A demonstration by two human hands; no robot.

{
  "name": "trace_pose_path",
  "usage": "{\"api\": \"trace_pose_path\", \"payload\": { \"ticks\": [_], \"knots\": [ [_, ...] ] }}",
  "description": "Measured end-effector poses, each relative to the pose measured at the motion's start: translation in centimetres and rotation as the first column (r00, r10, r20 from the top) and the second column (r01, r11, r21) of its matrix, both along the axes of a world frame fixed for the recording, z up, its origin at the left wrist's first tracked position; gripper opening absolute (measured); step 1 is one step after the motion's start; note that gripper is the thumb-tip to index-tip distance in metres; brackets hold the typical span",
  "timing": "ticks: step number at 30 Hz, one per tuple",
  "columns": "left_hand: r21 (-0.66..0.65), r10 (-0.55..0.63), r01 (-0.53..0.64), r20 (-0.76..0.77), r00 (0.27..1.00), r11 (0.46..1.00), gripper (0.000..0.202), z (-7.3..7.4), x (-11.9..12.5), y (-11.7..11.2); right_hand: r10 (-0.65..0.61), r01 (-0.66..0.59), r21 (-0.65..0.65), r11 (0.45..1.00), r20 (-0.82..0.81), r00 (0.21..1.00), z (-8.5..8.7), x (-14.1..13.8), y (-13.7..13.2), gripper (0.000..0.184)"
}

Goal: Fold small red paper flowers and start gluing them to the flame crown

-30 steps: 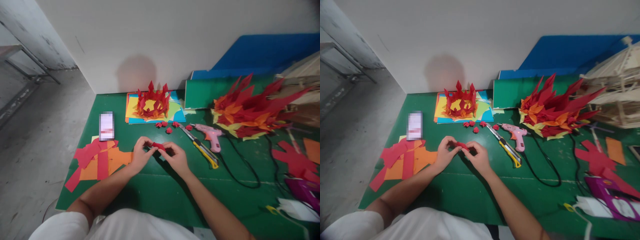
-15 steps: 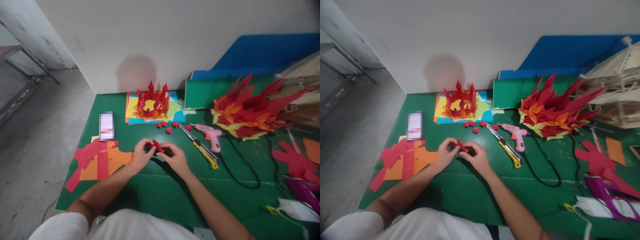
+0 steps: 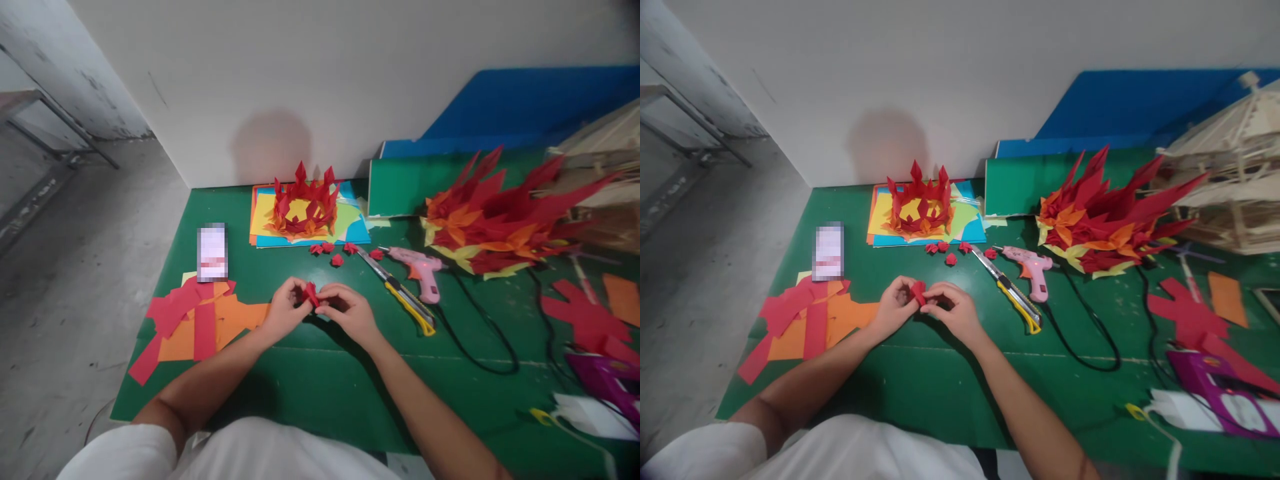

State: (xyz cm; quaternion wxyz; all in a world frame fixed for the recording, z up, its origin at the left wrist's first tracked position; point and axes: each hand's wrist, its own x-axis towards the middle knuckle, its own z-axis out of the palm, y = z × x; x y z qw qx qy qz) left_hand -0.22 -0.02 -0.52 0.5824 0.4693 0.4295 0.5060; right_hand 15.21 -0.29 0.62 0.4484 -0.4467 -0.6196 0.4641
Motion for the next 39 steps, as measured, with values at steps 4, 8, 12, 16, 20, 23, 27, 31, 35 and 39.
{"api": "trace_pose_path", "payload": {
  "ticks": [4, 8, 12, 16, 20, 23, 27, 31, 35, 39],
  "knots": [
    [-0.032, -0.042, 0.043, 0.030, 0.999, 0.999, 0.025, 0.12, -0.11, -0.08, -0.021, 0.014, 0.074, 0.997, 0.097, 0.995, -0.01, 0.05, 0.00, 0.020],
    [-0.084, -0.112, 0.122, 0.116, 0.987, 0.989, 0.032, 0.33, -0.23, 0.00, -0.115, 0.078, 0.185, 0.980, 0.200, 0.973, 0.09, 0.17, -0.04, 0.016],
    [-0.119, -0.103, 0.124, 0.162, 0.981, 0.985, 0.035, 0.62, -0.21, 0.37, -0.137, 0.088, 0.215, 0.973, 0.226, 0.965, 0.25, 0.29, -0.04, 0.014],
    [-0.132, -0.092, 0.117, 0.181, 0.979, 0.984, 0.036, 0.87, -0.30, 0.70, -0.115, 0.056, 0.242, 0.969, 0.237, 0.965, 0.38, 0.47, 0.06, 0.013],
    [-0.135, -0.079, 0.103, 0.173, 0.982, 0.986, 0.036, 0.86, -0.41, 0.74, -0.121, 0.054, 0.259, 0.964, 0.251, 0.960, 0.47, 0.63, 0.09, 0.013],
    [-0.130, -0.062, 0.084, 0.161, 0.985, 0.988, 0.036, 0.78, -0.41, 0.71, -0.109, 0.044, 0.256, 0.966, 0.248, 0.963, 0.51, 0.69, 0.02, 0.013],
    [-0.140, -0.040, 0.059, 0.138, 0.990, 0.988, 0.036, 0.76, -0.42, 0.76, -0.098, 0.038, 0.248, 0.968, 0.236, 0.967, 0.65, 0.63, -0.10, 0.012],
    [-0.162, -0.026, 0.046, 0.123, 0.992, 0.986, 0.034, 0.85, -0.46, 0.77, -0.112, 0.051, 0.245, 0.968, 0.241, 0.964, 0.76, 0.50, -0.13, 0.013],
    [-0.143, -0.041, 0.063, 0.153, 0.987, 0.988, 0.035, 0.93, -0.40, 0.66, -0.154, 0.080, 0.277, 0.957, 0.257, 0.954, 0.60, 0.48, -0.09, 0.014],
    [-0.148, -0.031, 0.055, 0.156, 0.987, 0.988, 0.033, 0.81, -0.38, 0.68, -0.171, 0.084, 0.312, 0.946, 0.262, 0.950, 0.46, 0.50, -0.05, 0.015]
  ]
}}
